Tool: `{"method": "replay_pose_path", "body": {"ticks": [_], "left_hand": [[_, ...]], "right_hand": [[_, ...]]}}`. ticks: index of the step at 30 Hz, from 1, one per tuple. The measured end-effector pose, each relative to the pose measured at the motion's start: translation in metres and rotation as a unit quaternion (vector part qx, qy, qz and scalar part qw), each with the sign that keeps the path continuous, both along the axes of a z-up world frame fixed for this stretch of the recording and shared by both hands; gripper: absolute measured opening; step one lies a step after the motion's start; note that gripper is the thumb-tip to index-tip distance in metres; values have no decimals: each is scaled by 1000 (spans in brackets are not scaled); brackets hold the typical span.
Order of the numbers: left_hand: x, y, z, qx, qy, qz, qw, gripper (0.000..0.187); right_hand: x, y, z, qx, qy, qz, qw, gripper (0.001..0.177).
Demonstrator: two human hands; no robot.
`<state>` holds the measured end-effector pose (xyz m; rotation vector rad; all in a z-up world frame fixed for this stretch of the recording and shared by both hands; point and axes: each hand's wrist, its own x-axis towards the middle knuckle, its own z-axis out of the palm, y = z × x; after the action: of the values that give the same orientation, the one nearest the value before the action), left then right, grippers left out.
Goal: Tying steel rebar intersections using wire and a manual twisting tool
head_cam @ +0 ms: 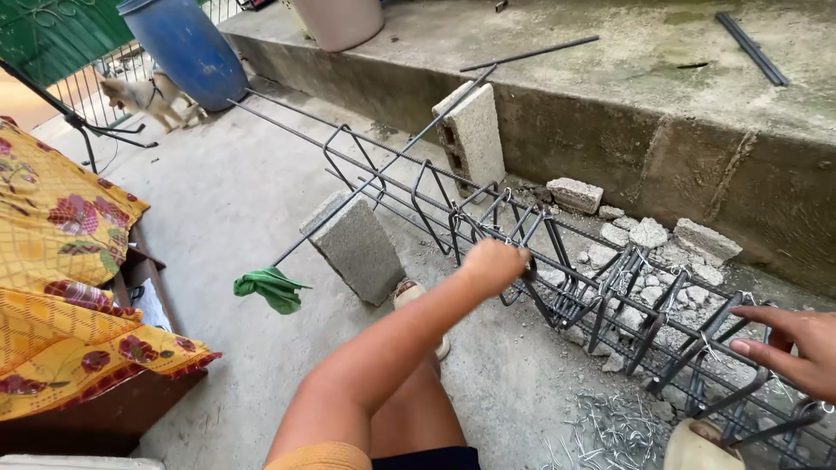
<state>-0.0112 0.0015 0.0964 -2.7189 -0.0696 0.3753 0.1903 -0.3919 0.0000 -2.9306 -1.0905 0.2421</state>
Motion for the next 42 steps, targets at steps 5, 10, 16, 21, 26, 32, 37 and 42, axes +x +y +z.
{"method": "replay_pose_path", "body": {"ticks": [5, 10, 16, 21, 26, 32, 37, 42], "left_hand": [[-13, 48, 52, -137, -90, 206, 965, 15], [-26, 141, 23, -345, -480, 326, 738, 29], [-80, 153, 4, -362, -551, 240, 713, 32], [-88, 119, -25, -557, -589, 328, 485, 24], [-101, 92, -41, -716, -572, 352, 193, 24], [-147, 48, -17, -713, -574, 322, 242, 26], [-136, 13, -3, -841, -374, 290, 262, 32], [-94, -40, 15, -928, -215, 240, 189, 26]], "right_hand": [[-1, 2, 13, -23, -12, 4, 1000, 63], [-4, -2, 18, -23, -52, -13, 998, 58], [-28, 8, 64, -139, -46, -18, 989, 55], [-36, 15, 80, -185, -36, -15, 982, 55], [-46, 21, 95, -187, -22, -13, 982, 55], [-52, 28, 102, -139, -41, -18, 989, 54], [-92, 70, 113, 100, -39, 151, 983, 56], [-107, 122, 96, 132, -219, 259, 931, 75]]}}
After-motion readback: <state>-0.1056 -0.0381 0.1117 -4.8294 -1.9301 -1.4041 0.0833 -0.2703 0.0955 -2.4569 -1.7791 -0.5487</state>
